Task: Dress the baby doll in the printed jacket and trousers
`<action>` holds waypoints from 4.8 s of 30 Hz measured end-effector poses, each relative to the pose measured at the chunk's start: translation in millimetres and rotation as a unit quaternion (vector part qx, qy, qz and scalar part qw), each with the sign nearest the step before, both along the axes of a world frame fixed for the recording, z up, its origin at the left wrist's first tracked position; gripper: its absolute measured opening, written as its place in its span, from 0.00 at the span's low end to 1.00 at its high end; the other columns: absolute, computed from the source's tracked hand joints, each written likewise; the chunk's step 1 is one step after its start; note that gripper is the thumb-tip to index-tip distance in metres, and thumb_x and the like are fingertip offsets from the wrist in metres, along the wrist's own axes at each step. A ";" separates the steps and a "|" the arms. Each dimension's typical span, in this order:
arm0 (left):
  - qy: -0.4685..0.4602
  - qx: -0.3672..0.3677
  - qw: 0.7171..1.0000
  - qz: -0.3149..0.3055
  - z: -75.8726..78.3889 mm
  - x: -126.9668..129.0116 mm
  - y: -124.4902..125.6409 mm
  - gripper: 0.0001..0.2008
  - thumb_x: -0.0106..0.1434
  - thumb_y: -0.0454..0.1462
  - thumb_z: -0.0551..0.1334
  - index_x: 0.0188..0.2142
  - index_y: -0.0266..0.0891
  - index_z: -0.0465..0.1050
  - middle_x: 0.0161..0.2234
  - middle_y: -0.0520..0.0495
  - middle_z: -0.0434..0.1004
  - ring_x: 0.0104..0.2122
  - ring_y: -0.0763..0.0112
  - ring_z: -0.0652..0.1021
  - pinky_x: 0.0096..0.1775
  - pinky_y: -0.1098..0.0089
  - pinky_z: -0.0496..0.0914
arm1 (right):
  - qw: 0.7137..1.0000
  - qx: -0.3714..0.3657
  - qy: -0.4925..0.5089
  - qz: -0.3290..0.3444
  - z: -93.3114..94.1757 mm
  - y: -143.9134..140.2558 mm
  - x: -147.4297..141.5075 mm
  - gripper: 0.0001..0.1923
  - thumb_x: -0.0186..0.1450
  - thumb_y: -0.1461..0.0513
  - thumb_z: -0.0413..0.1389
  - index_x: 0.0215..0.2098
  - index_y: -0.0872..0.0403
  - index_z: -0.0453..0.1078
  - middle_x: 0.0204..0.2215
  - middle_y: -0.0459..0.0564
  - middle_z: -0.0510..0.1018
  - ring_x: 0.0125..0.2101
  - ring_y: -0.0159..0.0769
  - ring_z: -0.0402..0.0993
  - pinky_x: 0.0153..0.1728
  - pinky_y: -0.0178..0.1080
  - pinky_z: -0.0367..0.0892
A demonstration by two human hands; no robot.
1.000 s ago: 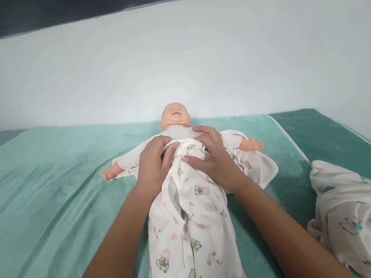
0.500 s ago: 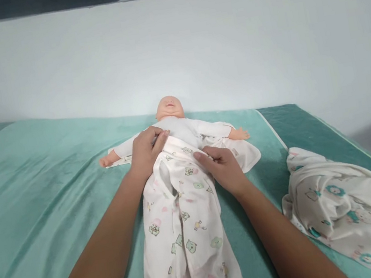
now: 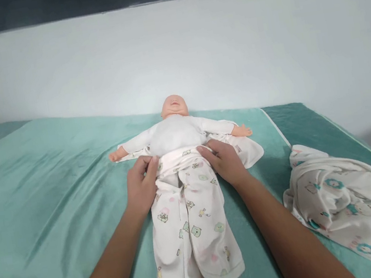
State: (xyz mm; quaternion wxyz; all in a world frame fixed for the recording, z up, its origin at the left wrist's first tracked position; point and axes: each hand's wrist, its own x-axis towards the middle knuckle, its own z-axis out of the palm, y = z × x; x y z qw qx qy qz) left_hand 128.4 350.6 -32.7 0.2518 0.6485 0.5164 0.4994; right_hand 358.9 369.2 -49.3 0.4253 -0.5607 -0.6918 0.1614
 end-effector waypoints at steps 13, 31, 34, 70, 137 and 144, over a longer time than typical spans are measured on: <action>0.022 -0.003 0.999 -0.025 -22.7 -4.4 -20.4 0.16 0.64 0.45 0.60 0.50 0.45 0.65 0.51 0.45 0.64 0.53 0.62 0.67 0.52 0.64 0.64 | 0.997 0.006 0.071 0.007 4.7 -10.5 -3.4 0.17 0.65 0.49 0.52 0.25 0.51 0.61 0.25 0.42 0.64 0.29 0.33 0.60 0.33 0.37 0.57; -0.016 -0.053 0.996 -0.064 -15.2 10.0 25.5 0.22 0.64 0.47 0.59 0.55 0.46 0.60 0.57 0.46 0.66 0.57 0.61 0.68 0.56 0.63 0.63 | 0.973 -0.132 0.165 0.096 2.5 -31.4 -5.2 0.19 0.60 0.46 0.59 0.37 0.50 0.64 0.31 0.43 0.69 0.34 0.36 0.65 0.33 0.36 0.62; -0.011 -0.042 0.997 -0.064 -15.3 11.2 37.1 0.20 0.64 0.46 0.60 0.53 0.46 0.60 0.56 0.47 0.67 0.56 0.61 0.68 0.57 0.63 0.62 | 0.978 -0.129 0.152 0.054 -1.5 -21.1 -4.5 0.19 0.59 0.46 0.60 0.35 0.51 0.64 0.30 0.42 0.68 0.32 0.35 0.64 0.33 0.36 0.61; 0.066 0.005 0.993 -0.098 -20.2 -4.2 -16.7 0.11 0.65 0.45 0.58 0.31 0.41 0.65 0.34 0.50 0.67 0.36 0.68 0.69 0.40 0.67 0.65 | 0.993 -0.053 0.095 -0.055 -0.3 -70.8 -20.4 0.26 0.64 0.45 0.51 0.20 0.52 0.48 0.17 0.40 0.50 0.22 0.29 0.50 0.23 0.35 0.49; 0.095 0.056 0.990 -0.086 -49.0 -1.6 -119.8 0.43 0.44 0.46 0.76 0.56 0.43 0.60 0.51 0.41 0.67 0.51 0.53 0.69 0.51 0.53 0.67 | 0.988 -0.050 0.137 -0.040 -15.8 -103.9 -25.1 0.25 0.66 0.48 0.49 0.19 0.52 0.47 0.17 0.41 0.50 0.22 0.28 0.49 0.23 0.35 0.46; 0.053 0.029 0.996 -0.070 -50.7 -3.4 -119.8 0.44 0.43 0.45 0.76 0.58 0.43 0.61 0.51 0.42 0.69 0.51 0.55 0.72 0.52 0.56 0.69 | 0.982 -0.106 0.154 0.019 -20.0 -157.6 -29.0 0.25 0.68 0.48 0.47 0.19 0.52 0.50 0.17 0.41 0.52 0.21 0.28 0.51 0.23 0.35 0.47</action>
